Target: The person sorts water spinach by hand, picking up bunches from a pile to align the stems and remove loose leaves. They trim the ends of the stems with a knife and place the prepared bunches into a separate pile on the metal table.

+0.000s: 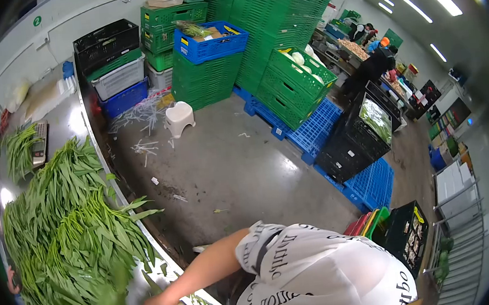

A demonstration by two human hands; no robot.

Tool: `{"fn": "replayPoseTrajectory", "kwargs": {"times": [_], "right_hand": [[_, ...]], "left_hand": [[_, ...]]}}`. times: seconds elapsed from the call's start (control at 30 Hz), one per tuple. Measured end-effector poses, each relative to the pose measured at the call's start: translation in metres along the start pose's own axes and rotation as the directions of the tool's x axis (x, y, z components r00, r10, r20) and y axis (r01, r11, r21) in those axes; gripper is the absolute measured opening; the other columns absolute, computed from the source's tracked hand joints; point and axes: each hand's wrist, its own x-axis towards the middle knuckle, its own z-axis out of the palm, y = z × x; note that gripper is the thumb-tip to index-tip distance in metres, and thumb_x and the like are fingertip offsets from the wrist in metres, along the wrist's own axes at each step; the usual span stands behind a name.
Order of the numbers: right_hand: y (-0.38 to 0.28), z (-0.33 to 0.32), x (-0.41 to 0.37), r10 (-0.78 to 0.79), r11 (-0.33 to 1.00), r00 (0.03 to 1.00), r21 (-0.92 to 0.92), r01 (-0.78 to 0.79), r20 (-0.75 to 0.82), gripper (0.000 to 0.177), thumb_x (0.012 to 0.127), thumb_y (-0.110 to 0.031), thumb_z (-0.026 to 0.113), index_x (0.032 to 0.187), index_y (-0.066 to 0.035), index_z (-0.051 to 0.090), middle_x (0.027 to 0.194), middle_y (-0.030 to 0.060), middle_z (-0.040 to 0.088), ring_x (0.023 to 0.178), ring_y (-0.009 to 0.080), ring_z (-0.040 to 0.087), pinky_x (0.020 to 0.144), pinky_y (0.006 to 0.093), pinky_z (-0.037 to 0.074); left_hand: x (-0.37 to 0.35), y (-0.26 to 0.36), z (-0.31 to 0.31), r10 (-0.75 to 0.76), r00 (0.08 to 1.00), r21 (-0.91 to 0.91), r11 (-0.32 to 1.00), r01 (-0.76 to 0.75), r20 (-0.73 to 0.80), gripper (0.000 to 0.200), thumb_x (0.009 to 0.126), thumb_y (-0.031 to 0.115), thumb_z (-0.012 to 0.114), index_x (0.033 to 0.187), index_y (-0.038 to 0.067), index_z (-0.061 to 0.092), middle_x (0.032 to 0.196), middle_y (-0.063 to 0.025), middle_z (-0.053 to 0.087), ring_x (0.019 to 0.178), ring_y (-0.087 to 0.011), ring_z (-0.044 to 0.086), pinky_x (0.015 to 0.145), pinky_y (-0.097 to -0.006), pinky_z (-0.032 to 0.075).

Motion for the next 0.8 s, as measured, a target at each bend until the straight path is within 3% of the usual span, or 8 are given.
{"fn": "replayPoseTrajectory", "kwargs": {"times": [0.1,0.17,0.23,0.37,0.43,0.5,0.57,0.8], "right_hand": [[0.052,0.056,0.069,0.138,0.988,0.988,-0.057,-0.142,-0.071,0.040,0.055,-0.026,0.079,0.084,-0.001,0.069,0.081,0.0175,0.069,0.074,0.0283,0.066,0.069,0.0387,0.052],[-0.024,0.042,0.031,-0.311,0.939,0.949,-0.136,0.316,0.055,0.034,0.073,-0.032,0.077,0.092,-0.005,0.068,0.076,0.0159,0.067,0.063,0.0215,0.059,0.059,0.0387,0.047],[-0.028,0.063,0.030,-0.266,0.958,0.956,-0.140,0.250,-0.119,0.070,0.059,-0.034,0.086,0.112,-0.004,0.053,0.092,0.0246,0.065,0.085,0.0380,0.063,0.072,0.0459,0.050],[-0.007,0.083,0.002,0.064,0.950,0.997,-0.305,-0.071,-0.032,0.044,0.055,-0.032,0.081,0.083,-0.001,0.066,0.076,0.0179,0.067,0.069,0.0317,0.064,0.062,0.0426,0.051],[0.054,0.111,-0.013,0.126,0.957,0.986,-0.275,-0.092,0.107,0.053,0.053,-0.032,0.083,0.091,0.000,0.065,0.081,0.0168,0.068,0.070,0.0312,0.065,0.061,0.0435,0.051],[0.086,0.123,-0.049,0.059,0.881,0.937,0.423,-0.211,0.345,0.052,0.064,-0.033,0.083,0.101,0.000,0.066,0.095,0.0125,0.069,0.085,0.0223,0.063,0.071,0.0390,0.050],[0.055,0.092,-0.073,0.483,0.791,0.827,0.263,-0.553,0.287,0.053,0.076,-0.032,0.079,0.110,0.006,0.063,0.106,0.0127,0.065,0.097,0.0207,0.058,0.084,0.0348,0.048],[0.011,0.057,-0.078,0.547,0.661,0.793,0.443,-0.605,0.267,0.043,0.092,-0.026,0.061,0.123,0.003,0.056,0.117,0.0084,0.064,0.106,0.0154,0.057,0.096,0.0309,0.042]], "left_hand": [[0.016,-0.002,0.028,-0.267,0.954,-0.184,0.940,0.288,0.134,0.028,0.089,0.021,0.062,0.114,0.009,0.059,0.095,-0.0142,0.065,0.078,-0.0309,0.063,0.069,-0.0466,0.053],[0.027,-0.007,0.043,-0.369,0.909,-0.289,0.864,0.412,0.192,0.026,0.089,0.020,0.062,0.113,0.009,0.059,0.094,-0.0133,0.065,0.079,-0.0291,0.063,0.070,-0.0449,0.053],[0.032,-0.013,0.060,-0.456,0.857,-0.417,0.749,0.515,0.239,0.025,0.089,0.020,0.062,0.111,0.009,0.060,0.094,-0.0124,0.065,0.080,-0.0273,0.063,0.071,-0.0431,0.052],[0.021,-0.041,0.091,-0.583,0.749,-0.738,0.345,0.580,0.315,0.021,0.089,0.019,0.061,0.108,0.008,0.062,0.093,-0.0106,0.065,0.081,-0.0236,0.062,0.073,-0.0397,0.051],[-0.004,-0.061,0.106,-0.656,0.673,-0.860,0.069,0.505,0.342,0.020,0.090,0.019,0.061,0.106,0.008,0.062,0.093,-0.0097,0.065,0.082,-0.0217,0.062,0.074,-0.0379,0.050],[-0.043,-0.080,0.120,-0.701,0.609,-0.912,-0.151,0.382,0.371,0.019,0.090,0.019,0.061,0.105,0.008,0.063,0.092,-0.0088,0.065,0.083,-0.0199,0.062,0.075,-0.0362,0.050],[-0.081,-0.094,0.136,-0.693,0.601,-0.916,-0.329,0.229,0.399,0.017,0.090,0.018,0.060,0.103,0.008,0.064,0.092,-0.0079,0.065,0.084,-0.0180,0.061,0.076,-0.0345,0.049],[-0.079,-0.042,0.107,-0.637,0.646,-0.730,-0.661,-0.175,0.421,0.030,0.078,0.006,0.059,0.108,0.000,0.061,0.098,-0.0121,0.066,0.093,-0.0288,0.062,0.089,-0.0400,0.049]]}}
